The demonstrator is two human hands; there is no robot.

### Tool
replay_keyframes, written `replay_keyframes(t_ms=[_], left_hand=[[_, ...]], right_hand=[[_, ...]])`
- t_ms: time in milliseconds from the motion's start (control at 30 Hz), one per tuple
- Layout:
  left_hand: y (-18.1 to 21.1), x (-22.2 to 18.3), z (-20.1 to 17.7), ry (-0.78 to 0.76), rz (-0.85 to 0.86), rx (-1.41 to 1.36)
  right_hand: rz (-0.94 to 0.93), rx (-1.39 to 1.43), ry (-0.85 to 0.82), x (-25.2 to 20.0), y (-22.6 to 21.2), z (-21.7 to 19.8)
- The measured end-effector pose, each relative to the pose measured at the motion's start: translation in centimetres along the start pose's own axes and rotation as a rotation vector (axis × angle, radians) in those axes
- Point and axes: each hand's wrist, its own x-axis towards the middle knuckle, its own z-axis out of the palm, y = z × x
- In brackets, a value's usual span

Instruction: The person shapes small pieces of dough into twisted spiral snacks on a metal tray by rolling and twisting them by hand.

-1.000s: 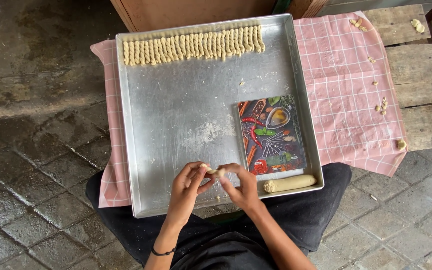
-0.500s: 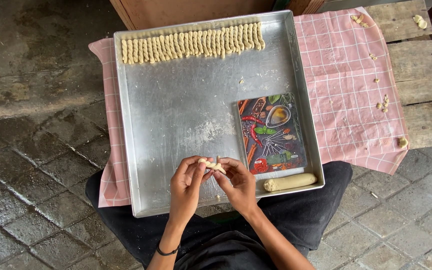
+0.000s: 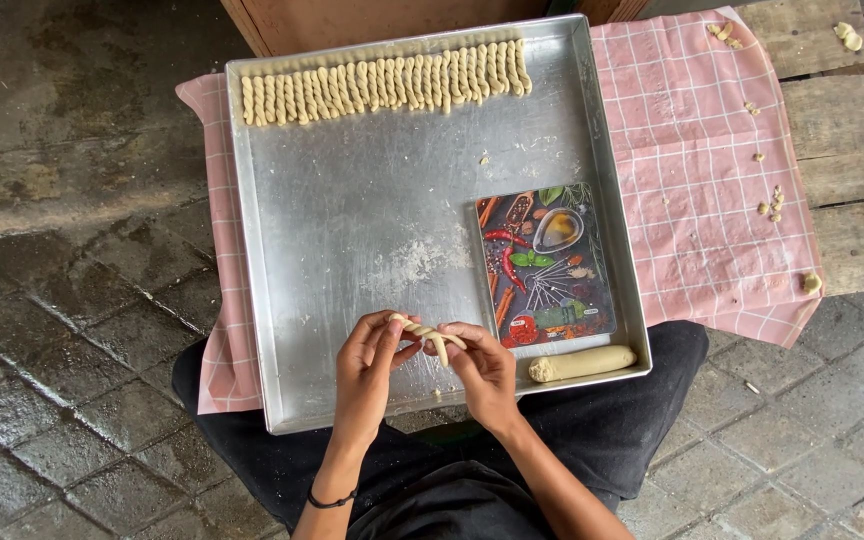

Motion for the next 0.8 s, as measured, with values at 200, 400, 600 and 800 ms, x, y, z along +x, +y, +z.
replay_keyframes(t_ms=[200,400,600,800], left_hand=[[0.0,-0.5,0.0,-0.010,0.011,-0.046],[-1.0,-1.0,-0.2,-0.053,0.162,-0.009],[-0.8,-1.0,0.0,-0.048,0.158,-0.059],[-0.4,-1.0,-0.2,-0.012,0.112,-0.153]], right_hand=[[-0.069,0.008,-0.039,-0.3,0.8,-0.3],[-0.016,0.027,0.103,0.3,0.0,0.6],[-0.038,0.014,0.092,0.2,0.1,0.1],[-0.095,-0.134,0.037,0.0,-0.8,0.3]])
